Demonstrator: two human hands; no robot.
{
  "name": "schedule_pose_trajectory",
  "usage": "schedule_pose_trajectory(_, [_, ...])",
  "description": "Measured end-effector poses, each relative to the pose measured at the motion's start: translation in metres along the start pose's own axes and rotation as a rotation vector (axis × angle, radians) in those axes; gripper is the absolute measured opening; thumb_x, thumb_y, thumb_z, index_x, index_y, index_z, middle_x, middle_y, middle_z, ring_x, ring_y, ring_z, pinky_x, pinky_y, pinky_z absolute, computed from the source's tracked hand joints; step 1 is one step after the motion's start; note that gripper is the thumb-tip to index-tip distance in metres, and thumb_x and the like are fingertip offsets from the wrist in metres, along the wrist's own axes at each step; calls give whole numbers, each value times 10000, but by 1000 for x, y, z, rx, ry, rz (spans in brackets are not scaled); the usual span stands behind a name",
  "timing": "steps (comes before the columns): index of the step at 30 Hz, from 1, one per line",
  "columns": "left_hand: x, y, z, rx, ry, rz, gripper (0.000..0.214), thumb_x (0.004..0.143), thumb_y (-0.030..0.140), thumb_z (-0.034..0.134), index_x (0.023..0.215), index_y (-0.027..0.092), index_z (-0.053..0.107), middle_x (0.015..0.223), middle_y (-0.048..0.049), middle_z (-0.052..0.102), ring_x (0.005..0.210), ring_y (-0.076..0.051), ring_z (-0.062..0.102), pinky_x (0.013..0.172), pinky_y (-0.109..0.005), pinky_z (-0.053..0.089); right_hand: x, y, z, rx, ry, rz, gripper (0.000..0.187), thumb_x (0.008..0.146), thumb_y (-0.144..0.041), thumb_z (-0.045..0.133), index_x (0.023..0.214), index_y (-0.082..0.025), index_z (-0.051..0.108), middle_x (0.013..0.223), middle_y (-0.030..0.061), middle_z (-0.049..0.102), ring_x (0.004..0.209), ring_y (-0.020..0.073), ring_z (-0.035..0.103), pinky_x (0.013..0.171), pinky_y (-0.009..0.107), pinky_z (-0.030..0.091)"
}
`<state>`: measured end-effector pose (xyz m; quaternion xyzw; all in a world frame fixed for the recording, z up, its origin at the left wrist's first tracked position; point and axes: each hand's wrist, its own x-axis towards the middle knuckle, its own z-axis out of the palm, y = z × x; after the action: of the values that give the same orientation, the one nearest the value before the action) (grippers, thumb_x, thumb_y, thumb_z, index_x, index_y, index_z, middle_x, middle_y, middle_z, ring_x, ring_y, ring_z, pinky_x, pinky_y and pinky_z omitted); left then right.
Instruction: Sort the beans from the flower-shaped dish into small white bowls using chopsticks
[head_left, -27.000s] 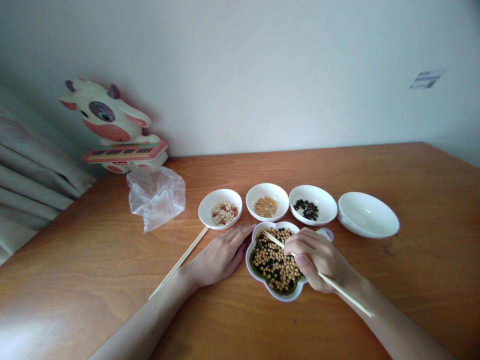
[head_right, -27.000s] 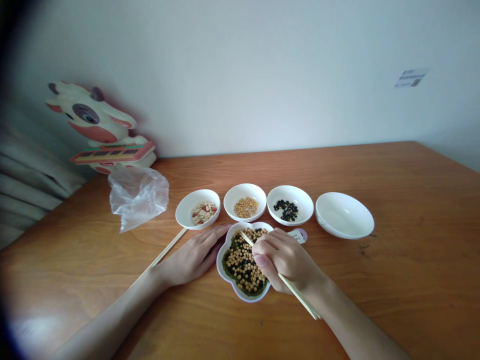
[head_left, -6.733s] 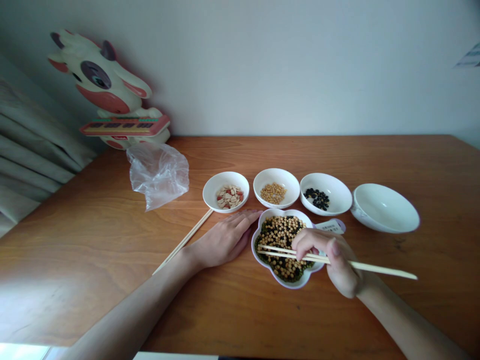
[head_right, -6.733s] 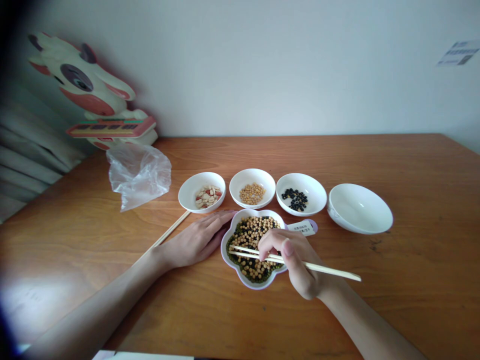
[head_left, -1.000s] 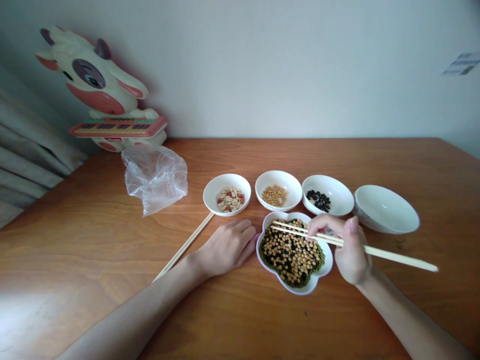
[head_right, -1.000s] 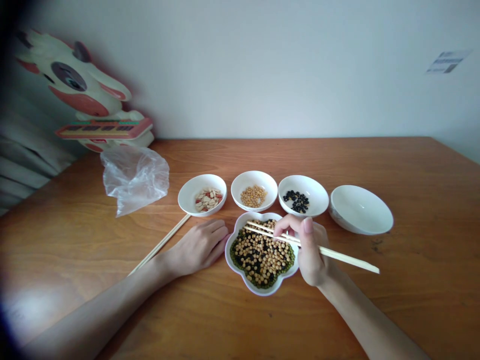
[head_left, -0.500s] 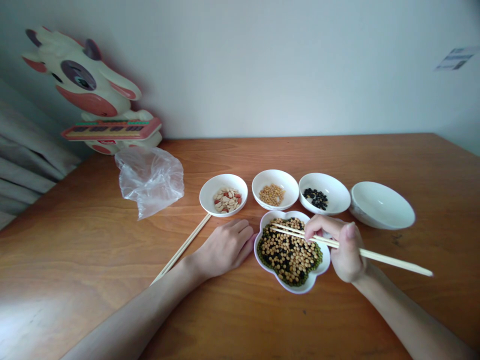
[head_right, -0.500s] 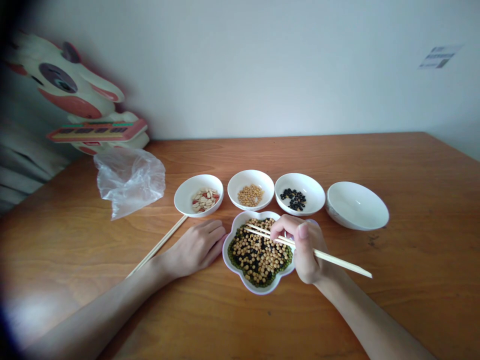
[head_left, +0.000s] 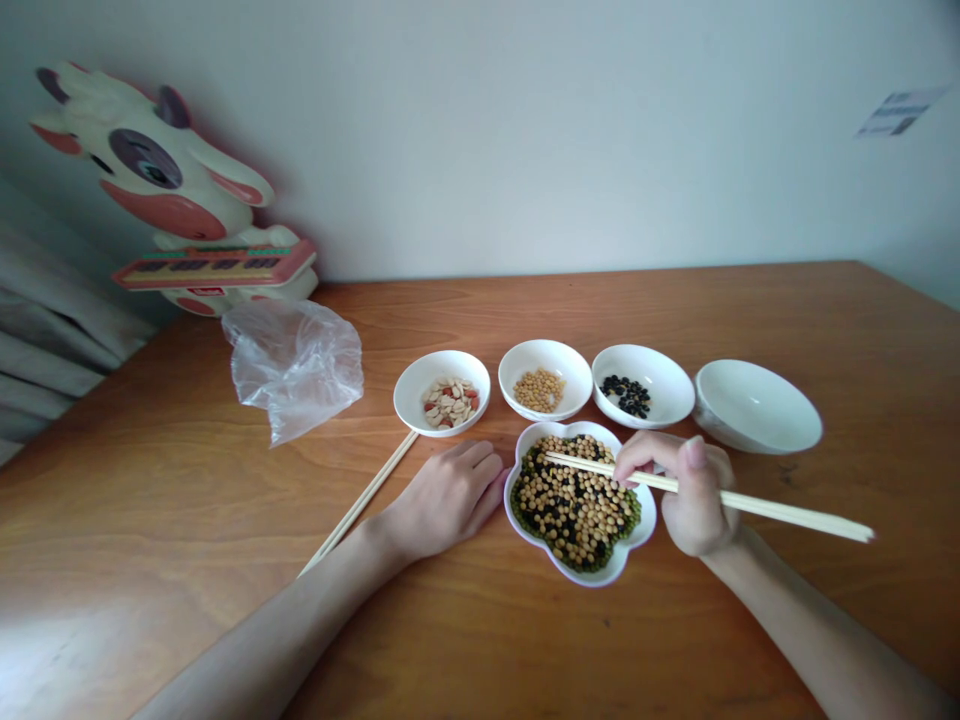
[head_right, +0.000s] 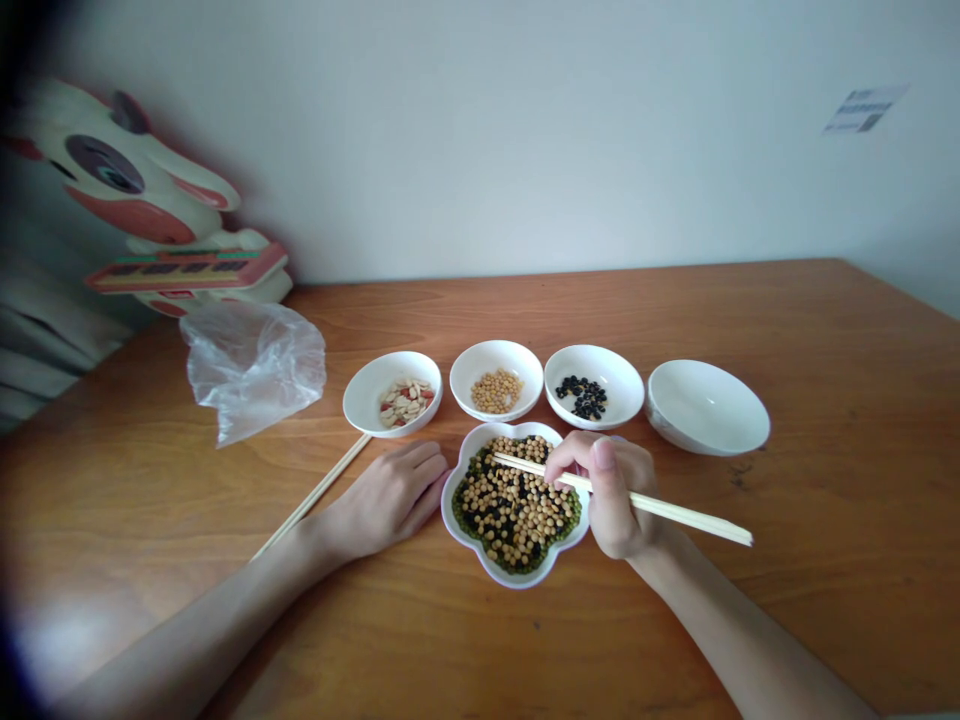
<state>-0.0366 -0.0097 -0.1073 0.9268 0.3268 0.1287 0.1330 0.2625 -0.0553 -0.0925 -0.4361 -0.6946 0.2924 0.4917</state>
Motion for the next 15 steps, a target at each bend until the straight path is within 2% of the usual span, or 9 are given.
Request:
schedule_pose_trajectory(7, [-1, 0, -1, -3, 1, -4, 298, 1095, 271, 404, 846, 185, 544, 900, -54, 610, 754, -175, 533, 681, -311, 420, 3, 1, 1, 133, 0, 164, 811, 1031, -719, 98, 747, -225, 675, 673, 60, 639, 659, 226, 593, 597, 365, 408])
schedule_pose_trajectory(15, [0, -1, 0, -1, -15, -3, 302, 1100, 274, 383, 858, 183, 541, 905, -59, 609, 754, -177, 533, 683, -307, 420, 6, -7, 6, 49, -48, 133, 759, 1079, -636, 147, 745, -211, 680, 658, 38, 655, 617, 182, 595, 588, 330, 426])
